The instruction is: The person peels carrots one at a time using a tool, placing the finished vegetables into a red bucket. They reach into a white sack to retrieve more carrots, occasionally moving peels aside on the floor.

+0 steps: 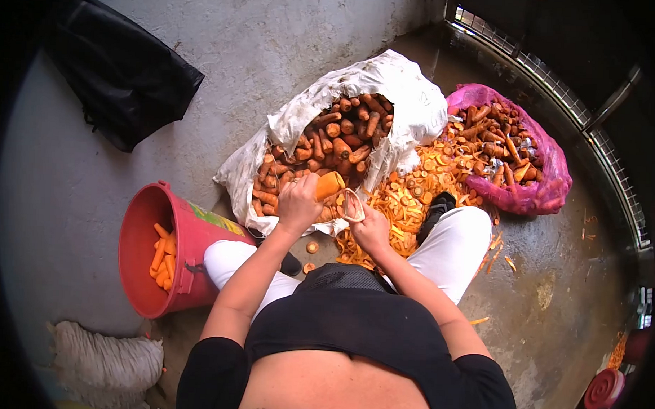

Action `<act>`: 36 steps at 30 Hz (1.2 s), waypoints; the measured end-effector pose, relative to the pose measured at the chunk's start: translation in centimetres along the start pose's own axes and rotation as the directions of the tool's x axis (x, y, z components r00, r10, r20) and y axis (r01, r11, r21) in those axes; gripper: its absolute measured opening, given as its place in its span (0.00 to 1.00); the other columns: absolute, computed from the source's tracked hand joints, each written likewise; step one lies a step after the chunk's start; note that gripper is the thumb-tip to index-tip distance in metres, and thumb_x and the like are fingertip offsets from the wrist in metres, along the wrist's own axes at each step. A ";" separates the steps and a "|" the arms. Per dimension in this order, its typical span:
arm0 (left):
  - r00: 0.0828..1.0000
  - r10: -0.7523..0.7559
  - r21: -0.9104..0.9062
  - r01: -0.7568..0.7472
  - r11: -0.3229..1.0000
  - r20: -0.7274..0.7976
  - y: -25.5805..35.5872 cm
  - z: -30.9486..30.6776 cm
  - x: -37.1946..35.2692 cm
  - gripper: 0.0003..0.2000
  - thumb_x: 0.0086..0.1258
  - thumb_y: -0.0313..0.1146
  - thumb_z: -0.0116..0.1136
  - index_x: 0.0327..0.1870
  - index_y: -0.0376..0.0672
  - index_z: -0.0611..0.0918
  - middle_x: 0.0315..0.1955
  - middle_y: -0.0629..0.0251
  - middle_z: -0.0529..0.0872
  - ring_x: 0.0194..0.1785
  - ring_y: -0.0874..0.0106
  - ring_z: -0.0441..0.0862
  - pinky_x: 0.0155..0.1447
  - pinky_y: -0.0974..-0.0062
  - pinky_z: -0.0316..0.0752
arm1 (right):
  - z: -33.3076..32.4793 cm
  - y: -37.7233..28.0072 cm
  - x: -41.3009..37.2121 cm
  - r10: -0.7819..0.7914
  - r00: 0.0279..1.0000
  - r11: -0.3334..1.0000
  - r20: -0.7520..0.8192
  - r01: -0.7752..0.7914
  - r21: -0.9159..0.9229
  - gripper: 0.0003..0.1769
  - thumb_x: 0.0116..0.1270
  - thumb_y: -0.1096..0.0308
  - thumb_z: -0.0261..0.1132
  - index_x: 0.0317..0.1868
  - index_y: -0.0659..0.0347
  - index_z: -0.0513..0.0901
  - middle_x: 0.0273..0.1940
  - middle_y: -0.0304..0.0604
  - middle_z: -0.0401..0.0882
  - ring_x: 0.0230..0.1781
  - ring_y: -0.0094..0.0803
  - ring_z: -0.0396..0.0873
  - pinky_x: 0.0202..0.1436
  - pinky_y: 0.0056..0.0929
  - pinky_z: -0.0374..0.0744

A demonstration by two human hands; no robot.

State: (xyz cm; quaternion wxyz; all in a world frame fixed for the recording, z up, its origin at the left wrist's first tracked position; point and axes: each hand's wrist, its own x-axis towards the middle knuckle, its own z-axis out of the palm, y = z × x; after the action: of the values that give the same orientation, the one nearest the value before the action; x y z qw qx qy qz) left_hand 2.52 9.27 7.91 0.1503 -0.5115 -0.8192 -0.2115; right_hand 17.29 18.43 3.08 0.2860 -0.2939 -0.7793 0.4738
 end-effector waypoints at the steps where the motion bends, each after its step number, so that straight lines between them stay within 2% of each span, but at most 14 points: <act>1: 1.000 -0.001 0.004 0.001 1.000 -0.007 0.0 0.0 -0.1 0.14 0.46 0.23 0.60 0.36 0.42 0.73 0.31 0.58 0.81 0.35 0.56 0.79 0.40 0.63 0.71 | 0.1 0.3 0.1 0.006 1.000 1.000 0.000 -0.006 -0.007 0.19 0.67 0.44 0.57 0.43 0.48 0.85 0.22 0.50 0.80 0.26 0.49 0.81 0.29 0.41 0.76; 8: 0.998 -0.048 -0.001 0.048 0.999 0.046 -0.9 0.6 -1.1 0.15 0.46 0.25 0.60 0.36 0.42 0.73 0.32 0.58 0.82 0.36 0.56 0.80 0.41 0.62 0.71 | 0.8 0.9 0.1 0.040 0.998 0.999 0.055 -0.039 -0.014 0.19 0.67 0.45 0.57 0.42 0.47 0.86 0.24 0.51 0.81 0.28 0.49 0.81 0.31 0.41 0.77; 11: 0.999 -0.036 -0.005 0.036 0.999 0.026 -0.7 0.2 -0.7 0.15 0.46 0.26 0.60 0.36 0.42 0.73 0.31 0.58 0.83 0.35 0.56 0.80 0.41 0.62 0.71 | -0.1 -0.4 0.3 0.079 0.989 0.997 0.128 -0.077 -0.021 0.18 0.69 0.50 0.58 0.45 0.53 0.85 0.27 0.53 0.81 0.29 0.47 0.82 0.32 0.38 0.77; 14: 1.000 -0.024 -0.015 0.024 1.000 0.015 -0.9 0.4 -0.5 0.14 0.48 0.27 0.61 0.36 0.43 0.73 0.28 0.58 0.82 0.33 0.55 0.80 0.38 0.60 0.72 | -0.1 0.4 1.0 0.120 0.980 0.985 0.162 -0.097 -0.140 0.19 0.67 0.50 0.56 0.42 0.54 0.85 0.28 0.54 0.82 0.30 0.49 0.82 0.34 0.42 0.77; 16: 0.997 -0.074 -0.098 0.072 0.993 -0.024 0.3 -0.7 0.5 0.13 0.50 0.29 0.63 0.36 0.43 0.74 0.27 0.57 0.82 0.32 0.54 0.81 0.37 0.59 0.73 | 1.7 6.4 1.6 0.344 0.911 0.916 0.227 -0.272 -0.295 0.19 0.62 0.52 0.57 0.40 0.56 0.84 0.29 0.56 0.82 0.33 0.52 0.82 0.37 0.46 0.77; 17: 0.994 -0.097 -0.134 0.091 0.987 -0.040 0.8 -1.5 1.0 0.13 0.51 0.30 0.64 0.36 0.43 0.74 0.26 0.57 0.82 0.32 0.54 0.81 0.36 0.58 0.73 | 1.8 6.8 1.4 0.364 0.909 0.900 0.203 -0.287 -0.328 0.18 0.57 0.55 0.57 0.38 0.58 0.85 0.30 0.56 0.83 0.34 0.54 0.82 0.39 0.47 0.78; 20: 0.988 -0.150 -0.195 0.138 0.971 -0.047 1.0 -2.9 2.4 0.13 0.53 0.32 0.65 0.37 0.43 0.75 0.27 0.56 0.83 0.33 0.53 0.82 0.37 0.57 0.74 | 1.2 4.5 1.1 0.376 0.917 0.884 0.133 -0.312 -0.348 0.18 0.58 0.55 0.56 0.34 0.60 0.85 0.29 0.55 0.83 0.34 0.54 0.82 0.39 0.47 0.78; 21: 0.970 -0.236 -0.212 0.244 0.946 0.063 0.7 -3.3 2.5 0.14 0.53 0.33 0.66 0.38 0.42 0.76 0.29 0.53 0.84 0.36 0.52 0.82 0.39 0.56 0.75 | 1.4 5.7 0.8 0.338 0.937 0.915 0.090 -0.304 -0.266 0.17 0.59 0.56 0.56 0.32 0.61 0.84 0.28 0.54 0.83 0.31 0.52 0.81 0.37 0.44 0.77; 24: 0.931 -0.329 -0.277 0.363 0.890 0.160 -0.7 -2.8 1.8 0.15 0.52 0.35 0.66 0.38 0.41 0.76 0.30 0.51 0.83 0.38 0.50 0.82 0.41 0.55 0.75 | 0.5 7.5 0.8 0.457 0.878 0.889 0.143 -0.456 -0.041 0.16 0.62 0.56 0.57 0.33 0.62 0.82 0.25 0.52 0.80 0.26 0.46 0.78 0.33 0.39 0.74; 25: 0.913 -0.358 -0.298 0.403 0.865 0.196 -1.2 -2.5 1.7 0.16 0.51 0.38 0.67 0.38 0.41 0.77 0.31 0.51 0.84 0.39 0.51 0.82 0.43 0.56 0.75 | 0.6 7.9 0.9 0.331 0.939 0.941 0.095 -0.336 0.042 0.17 0.65 0.56 0.58 0.31 0.63 0.80 0.21 0.47 0.76 0.21 0.37 0.73 0.29 0.35 0.71; 28: 0.925 -0.307 -0.418 0.376 0.827 0.225 -2.5 -1.0 1.1 0.19 0.53 0.42 0.69 0.40 0.41 0.79 0.31 0.55 0.85 0.38 0.54 0.83 0.44 0.60 0.75 | 0.5 7.4 1.5 0.153 0.988 0.988 -0.016 -0.154 -0.018 0.18 0.66 0.56 0.58 0.28 0.64 0.79 0.17 0.42 0.73 0.18 0.29 0.71 0.25 0.32 0.68; 29: 0.914 -0.320 -0.466 0.403 0.787 0.250 -2.6 -0.6 0.8 0.20 0.54 0.45 0.69 0.41 0.41 0.80 0.31 0.57 0.85 0.37 0.58 0.83 0.44 0.63 0.75 | 0.6 7.6 1.7 0.174 0.985 0.984 0.014 -0.173 -0.044 0.20 0.68 0.55 0.58 0.27 0.64 0.78 0.17 0.41 0.72 0.18 0.27 0.70 0.24 0.32 0.68; 33: 0.835 -0.366 -0.584 0.550 0.597 0.412 -1.8 -2.0 1.5 0.23 0.60 0.52 0.66 0.42 0.38 0.81 0.29 0.64 0.84 0.33 0.71 0.81 0.43 0.71 0.75 | 1.1 7.0 2.1 0.346 0.931 0.936 0.118 -0.351 0.030 0.22 0.68 0.52 0.59 0.29 0.65 0.79 0.17 0.44 0.72 0.20 0.31 0.72 0.28 0.34 0.71; 36: 0.771 -0.388 -0.607 0.636 0.476 0.505 -1.6 -2.1 1.5 0.25 0.65 0.58 0.58 0.40 0.38 0.80 0.24 0.68 0.80 0.26 0.79 0.76 0.33 0.77 0.73 | 1.4 7.0 2.1 0.298 0.941 0.954 0.163 -0.289 -0.075 0.22 0.64 0.49 0.57 0.42 0.60 0.84 0.31 0.59 0.82 0.36 0.54 0.81 0.40 0.45 0.76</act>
State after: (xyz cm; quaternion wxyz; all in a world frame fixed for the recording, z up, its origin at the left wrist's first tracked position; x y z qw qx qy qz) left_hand 0.54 8.74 10.14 -0.2714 -0.2785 -0.7830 -0.4855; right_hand 16.19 21.84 -3.49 0.1362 -0.3718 -0.7601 0.5152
